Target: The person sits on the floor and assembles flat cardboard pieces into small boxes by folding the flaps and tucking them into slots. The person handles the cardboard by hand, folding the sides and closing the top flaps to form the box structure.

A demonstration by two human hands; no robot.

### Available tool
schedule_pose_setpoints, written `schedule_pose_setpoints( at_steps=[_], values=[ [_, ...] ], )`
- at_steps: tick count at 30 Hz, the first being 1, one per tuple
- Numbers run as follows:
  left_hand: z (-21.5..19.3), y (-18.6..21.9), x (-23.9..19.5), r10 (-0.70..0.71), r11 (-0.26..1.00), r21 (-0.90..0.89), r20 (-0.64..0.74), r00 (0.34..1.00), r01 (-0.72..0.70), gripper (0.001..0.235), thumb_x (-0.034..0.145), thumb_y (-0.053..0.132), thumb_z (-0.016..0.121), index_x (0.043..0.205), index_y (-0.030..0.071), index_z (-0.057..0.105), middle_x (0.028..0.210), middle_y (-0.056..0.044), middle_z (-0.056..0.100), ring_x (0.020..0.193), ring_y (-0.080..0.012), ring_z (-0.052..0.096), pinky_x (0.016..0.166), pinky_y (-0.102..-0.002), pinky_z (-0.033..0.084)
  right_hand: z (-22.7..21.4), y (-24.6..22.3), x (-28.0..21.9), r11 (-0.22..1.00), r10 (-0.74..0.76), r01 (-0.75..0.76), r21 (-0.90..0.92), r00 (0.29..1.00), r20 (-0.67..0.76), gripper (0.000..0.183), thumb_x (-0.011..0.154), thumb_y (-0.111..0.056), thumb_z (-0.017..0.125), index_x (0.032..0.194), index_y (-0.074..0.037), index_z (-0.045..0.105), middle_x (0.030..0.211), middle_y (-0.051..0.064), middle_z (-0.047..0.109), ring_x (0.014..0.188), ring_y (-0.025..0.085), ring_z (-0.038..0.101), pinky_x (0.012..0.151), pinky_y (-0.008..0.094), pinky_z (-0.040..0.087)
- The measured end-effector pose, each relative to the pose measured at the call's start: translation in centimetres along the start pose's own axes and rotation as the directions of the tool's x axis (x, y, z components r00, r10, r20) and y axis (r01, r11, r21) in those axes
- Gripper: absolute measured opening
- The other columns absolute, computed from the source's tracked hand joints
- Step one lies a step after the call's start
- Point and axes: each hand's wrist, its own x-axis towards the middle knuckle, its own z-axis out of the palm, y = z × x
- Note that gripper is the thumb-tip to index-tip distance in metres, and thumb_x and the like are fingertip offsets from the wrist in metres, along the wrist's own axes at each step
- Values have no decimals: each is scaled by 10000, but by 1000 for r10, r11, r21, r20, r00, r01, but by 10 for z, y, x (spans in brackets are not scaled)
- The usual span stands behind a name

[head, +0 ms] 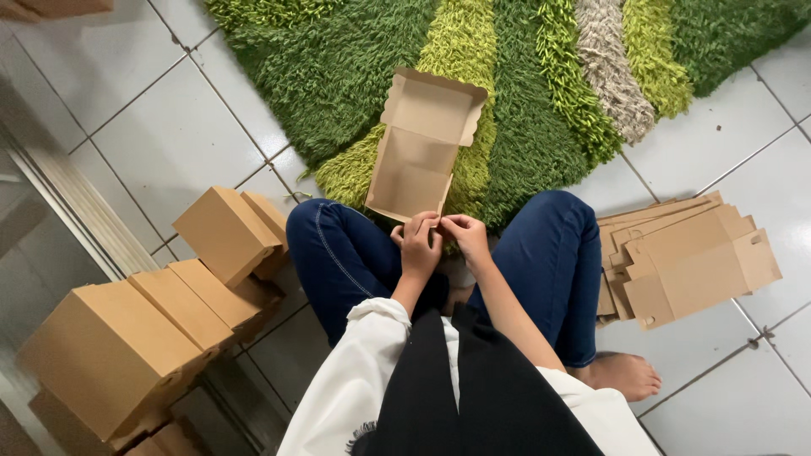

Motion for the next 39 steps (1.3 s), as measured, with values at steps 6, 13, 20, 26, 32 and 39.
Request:
schedule_pose_setpoints(
  at_steps=[6, 13, 20, 26, 32, 39],
  values=[
    [14, -9, -7, -103, 994, -34, 74, 992, 105, 278, 733, 170, 577, 994, 261, 600, 946, 93, 602, 892, -135, 534, 940, -414, 284, 3, -10, -3, 1000, -5, 5, -20, 1000, 9, 158, 803, -217, 774, 860, -71, 745, 701, 50, 698, 612, 70, 613, 548, 206, 519],
    [12, -10, -5, -121, 988, -80, 126, 985, 132, 390, 746, 251, 654, 1130, 248, 583, 894, 69, 638, 888, -156, 534, 944, -459, 293, -1, -7, 0, 995, -57, 61, -81, 997, 54, 132, 799, -191, 769, 871, -82, 754, 707, 48, 695, 644, 62, 589, 569, 229, 512],
    [31, -22, -13, -77, 997, -5, 52, 996, 78, 271, 848, 285, 642, 1119, 282, 644, 933, 91, 670, 844, -122, 526, 915, -386, 314, -3, 4, 6, 988, -88, 93, -119, 995, 52, 163, 810, -216, 768, 903, -87, 733, 768, 48, 685, 711, 83, 576, 607, 234, 497],
    [47, -35, -20, -58, 998, 40, 30, 998, 57, 196, 840, 322, 655, 1035, 316, 671, 848, 120, 673, 821, -91, 523, 908, -375, 326, -5, 18, 15, 980, 3, -4, -201, 1000, -5, 322, 799, -352, 786, 911, -64, 693, 759, 82, 655, 695, 135, 586, 564, 273, 498],
    [34, -29, -12, -1, 1000, -26, -22, 1000, 0, 411, 776, 238, 705, 1180, 211, 630, 771, 62, 688, 748, -131, 532, 742, -310, 399, -4, 27, 18, 952, 170, -177, -248, 984, -47, 456, 806, -507, 727, 810, -55, 669, 611, 99, 584, 512, 180, 573, 387, 294, 473],
    [52, -41, -20, 34, 999, -40, -8, 999, -35, 376, 768, 304, 724, 1130, 225, 660, 786, 106, 689, 764, -101, 540, 697, -269, 404, -15, 57, 47, 863, 105, -162, -478, 984, -144, 510, 778, -619, 677, 701, -115, 655, 644, 139, 640, 665, 264, 657, 584, 356, 504]
  ],
)
